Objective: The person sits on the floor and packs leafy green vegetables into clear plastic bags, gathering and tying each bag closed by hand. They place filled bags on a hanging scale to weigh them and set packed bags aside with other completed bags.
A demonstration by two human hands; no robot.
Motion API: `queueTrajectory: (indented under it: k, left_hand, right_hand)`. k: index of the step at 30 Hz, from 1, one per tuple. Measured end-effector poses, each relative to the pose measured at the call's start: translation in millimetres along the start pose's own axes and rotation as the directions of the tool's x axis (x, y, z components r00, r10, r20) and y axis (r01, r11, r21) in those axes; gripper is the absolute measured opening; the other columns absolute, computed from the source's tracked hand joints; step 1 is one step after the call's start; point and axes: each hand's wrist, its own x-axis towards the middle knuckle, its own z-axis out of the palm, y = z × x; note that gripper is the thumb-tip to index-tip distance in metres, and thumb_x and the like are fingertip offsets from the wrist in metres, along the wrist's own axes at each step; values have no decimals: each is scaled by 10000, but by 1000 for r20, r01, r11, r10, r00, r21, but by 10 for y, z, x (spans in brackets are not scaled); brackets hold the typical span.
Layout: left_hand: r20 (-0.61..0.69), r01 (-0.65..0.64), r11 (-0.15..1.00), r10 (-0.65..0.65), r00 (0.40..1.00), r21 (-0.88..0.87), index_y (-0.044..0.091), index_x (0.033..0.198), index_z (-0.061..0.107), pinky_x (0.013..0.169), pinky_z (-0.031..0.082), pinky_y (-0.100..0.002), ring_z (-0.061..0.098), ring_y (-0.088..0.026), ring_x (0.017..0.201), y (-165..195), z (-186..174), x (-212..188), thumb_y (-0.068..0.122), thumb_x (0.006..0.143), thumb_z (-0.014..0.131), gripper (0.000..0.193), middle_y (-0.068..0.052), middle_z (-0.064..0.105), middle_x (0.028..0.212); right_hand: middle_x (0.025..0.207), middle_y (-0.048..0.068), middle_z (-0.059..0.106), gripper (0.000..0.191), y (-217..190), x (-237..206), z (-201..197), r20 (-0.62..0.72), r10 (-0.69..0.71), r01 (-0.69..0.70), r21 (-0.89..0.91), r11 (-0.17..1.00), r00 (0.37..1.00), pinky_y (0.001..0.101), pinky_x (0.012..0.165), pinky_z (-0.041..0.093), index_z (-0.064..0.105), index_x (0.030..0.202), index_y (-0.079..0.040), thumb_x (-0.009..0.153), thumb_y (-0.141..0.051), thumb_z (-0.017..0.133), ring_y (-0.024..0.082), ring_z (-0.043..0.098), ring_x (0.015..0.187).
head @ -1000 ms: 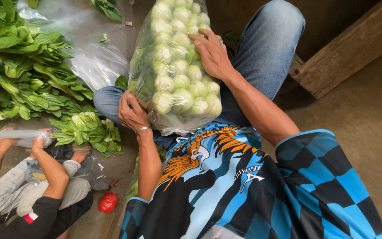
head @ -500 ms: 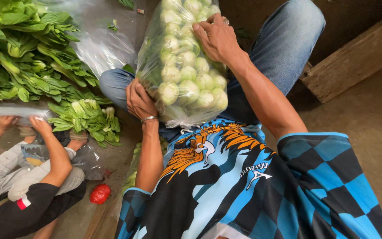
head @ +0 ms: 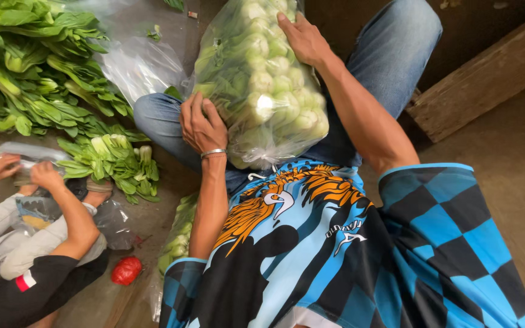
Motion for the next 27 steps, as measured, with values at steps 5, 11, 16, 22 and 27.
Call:
queueTrajectory:
  k: [5,11,16,22,27]
  left_hand:
    - [7,-20,999,20,1000,-31,48,1219,719,967,519,-449,649,-368,1145,112,-14,-52,272,1015,624,317,-108,679,1264]
    - [16,28,996,-27,1000,-89,59,1221,726,965,536,-433,674,-341,1161,-1,-53,-159,264,1025,608,308,-101,697,1273]
    - [4,61,991,-61,998,-116,35,1222,717,983,532,-428,676,-362,1173,-172,-3,-218,268,1044,570,327,-130,698,1297]
    - [21,92,982,-90,996,-164,14,1206,724,988,524,-426,682,-363,1161,-406,5,-172,259,1046,509,363,-145,710,1283]
    - [41,35,985,-29,999,-167,-30,1224,707,1028,507,-439,664,-385,1188,-667,23,-182,264,1082,462,408,-195,691,1295]
  right_hand:
    - [891,184,693,562,132,-244,28,-126,197,-178,149,973,972,358,806,520,712,985,16,1026,-527,574,265,625,840]
    - [962,119,751,454,197,-478,-47,-165,103,-72,187,980,981,325,777,541,714,1123,-25,1018,-456,617,172,674,856]
    - [1398,259,605,541,217,-1000,37,-38,-92,97,202,975,995,401,1022,486,532,1420,7,1087,-418,569,342,630,1239]
    - [1494,277,538,429,3,-1462,166,-104,44,-39,48,998,994,428,1093,472,668,1277,-54,1017,-389,604,411,547,1368]
    - [1506,394,430,446,-129,-1489,123,-14,-89,90,60,994,996,474,1164,409,655,1328,-31,1054,-379,606,483,442,1424]
